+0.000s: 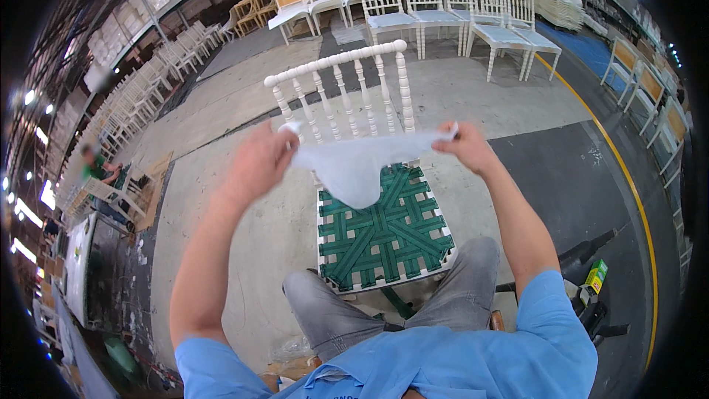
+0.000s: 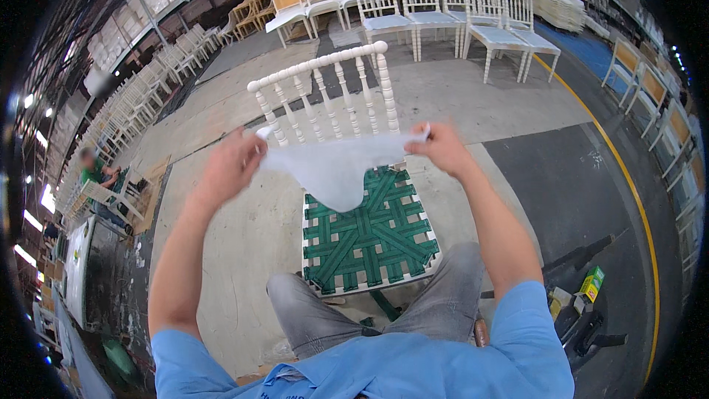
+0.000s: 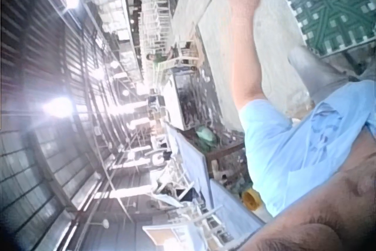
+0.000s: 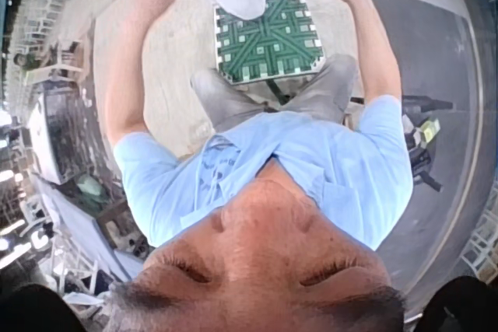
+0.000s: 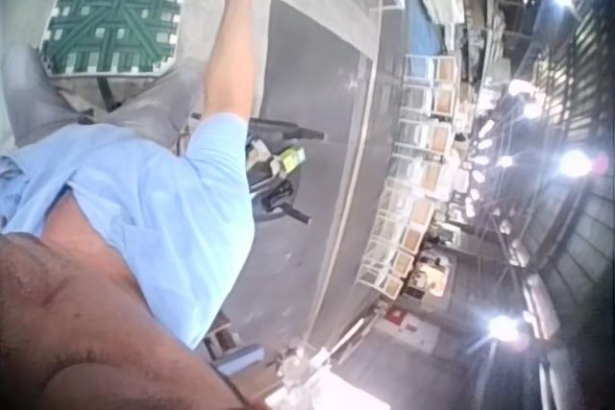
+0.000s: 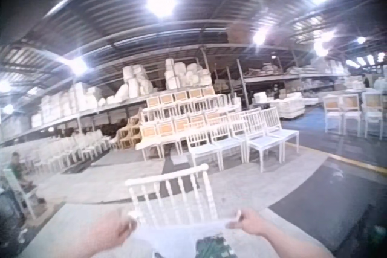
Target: The person weaves green webbing into the seat frame of a white wooden chair, secures it with a staple gun, and then covers the seat with a light blue fabric, stapling it in place. The person then moves the finished chair to a stack of similar chairs.
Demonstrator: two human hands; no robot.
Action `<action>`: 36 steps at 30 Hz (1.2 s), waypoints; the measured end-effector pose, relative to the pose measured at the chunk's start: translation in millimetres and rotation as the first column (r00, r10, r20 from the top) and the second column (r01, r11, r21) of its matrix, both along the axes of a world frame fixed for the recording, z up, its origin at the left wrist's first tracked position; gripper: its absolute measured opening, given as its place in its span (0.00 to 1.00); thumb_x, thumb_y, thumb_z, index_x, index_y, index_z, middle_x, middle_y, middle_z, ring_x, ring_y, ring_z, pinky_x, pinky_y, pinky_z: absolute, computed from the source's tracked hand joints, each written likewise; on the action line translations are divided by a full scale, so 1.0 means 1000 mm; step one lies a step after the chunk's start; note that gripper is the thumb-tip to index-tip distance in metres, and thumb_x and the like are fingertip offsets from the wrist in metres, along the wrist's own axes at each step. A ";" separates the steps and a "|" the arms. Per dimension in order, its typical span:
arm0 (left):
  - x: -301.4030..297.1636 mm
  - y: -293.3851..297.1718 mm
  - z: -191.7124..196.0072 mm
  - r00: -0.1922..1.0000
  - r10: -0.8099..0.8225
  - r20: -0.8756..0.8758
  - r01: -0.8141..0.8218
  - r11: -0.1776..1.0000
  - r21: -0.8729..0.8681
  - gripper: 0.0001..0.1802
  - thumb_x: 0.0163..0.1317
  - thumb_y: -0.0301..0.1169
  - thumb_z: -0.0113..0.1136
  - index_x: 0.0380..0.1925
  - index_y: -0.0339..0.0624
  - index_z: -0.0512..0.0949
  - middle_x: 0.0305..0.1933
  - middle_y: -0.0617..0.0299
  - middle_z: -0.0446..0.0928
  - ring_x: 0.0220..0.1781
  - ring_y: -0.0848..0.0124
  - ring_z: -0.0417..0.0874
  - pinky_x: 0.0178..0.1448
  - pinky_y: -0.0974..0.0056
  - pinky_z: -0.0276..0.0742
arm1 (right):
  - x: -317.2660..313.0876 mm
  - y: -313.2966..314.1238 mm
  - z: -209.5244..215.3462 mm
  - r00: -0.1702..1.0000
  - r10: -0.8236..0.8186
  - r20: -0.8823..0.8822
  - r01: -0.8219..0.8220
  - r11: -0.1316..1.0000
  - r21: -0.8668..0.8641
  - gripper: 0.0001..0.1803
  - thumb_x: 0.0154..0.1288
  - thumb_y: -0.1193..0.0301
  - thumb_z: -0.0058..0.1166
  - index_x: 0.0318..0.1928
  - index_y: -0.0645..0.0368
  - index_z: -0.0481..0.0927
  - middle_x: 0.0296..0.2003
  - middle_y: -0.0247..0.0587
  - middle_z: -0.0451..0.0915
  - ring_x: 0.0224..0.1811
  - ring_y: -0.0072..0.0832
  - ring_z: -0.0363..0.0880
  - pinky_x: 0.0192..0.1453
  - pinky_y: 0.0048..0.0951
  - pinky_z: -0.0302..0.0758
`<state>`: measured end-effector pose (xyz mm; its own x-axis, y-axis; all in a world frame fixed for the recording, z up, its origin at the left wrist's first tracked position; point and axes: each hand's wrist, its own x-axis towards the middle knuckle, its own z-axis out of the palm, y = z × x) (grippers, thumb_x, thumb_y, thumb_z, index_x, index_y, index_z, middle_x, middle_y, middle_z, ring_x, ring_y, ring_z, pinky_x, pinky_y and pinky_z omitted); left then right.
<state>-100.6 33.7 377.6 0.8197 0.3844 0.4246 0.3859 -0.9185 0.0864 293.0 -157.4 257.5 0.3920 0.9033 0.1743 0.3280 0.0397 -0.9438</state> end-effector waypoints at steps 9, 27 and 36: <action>-0.042 -0.085 -0.201 0.930 -0.274 -0.243 0.264 0.962 -0.073 0.04 0.65 0.30 0.63 0.38 0.48 0.83 0.33 0.58 0.83 0.45 0.53 0.85 0.71 0.43 0.74 | -0.038 -0.083 -0.157 0.943 0.063 0.326 -0.005 0.985 -0.175 0.10 0.56 0.76 0.74 0.38 0.54 0.87 0.45 0.40 0.86 0.52 0.37 0.85 0.60 0.37 0.79; 0.005 -0.057 -0.352 0.751 0.660 0.023 -0.640 0.736 -0.221 0.31 0.66 0.44 0.70 0.65 0.43 0.78 0.62 0.40 0.81 0.63 0.40 0.83 0.63 0.44 0.81 | -0.057 -0.120 -0.222 0.747 0.417 0.517 0.096 0.703 -0.705 0.17 0.61 0.62 0.71 0.51 0.45 0.91 0.59 0.42 0.82 0.66 0.43 0.80 0.70 0.45 0.76; -0.014 -0.011 -0.377 0.483 0.846 -0.225 -0.754 0.271 -0.599 0.19 0.68 0.35 0.69 0.54 0.38 0.78 0.48 0.46 0.87 0.53 0.46 0.88 0.58 0.46 0.81 | -0.035 -0.095 -0.217 0.990 -0.111 0.089 0.141 0.685 -0.715 0.34 0.64 0.59 0.74 0.67 0.61 0.82 0.64 0.57 0.82 0.64 0.46 0.83 0.66 0.42 0.80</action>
<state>-114.4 22.7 0.9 -0.0836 0.9926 -0.0883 0.8400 0.1178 0.5297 257.9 -252.7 40.0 0.5188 0.7008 -0.4897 0.3127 -0.6886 -0.6542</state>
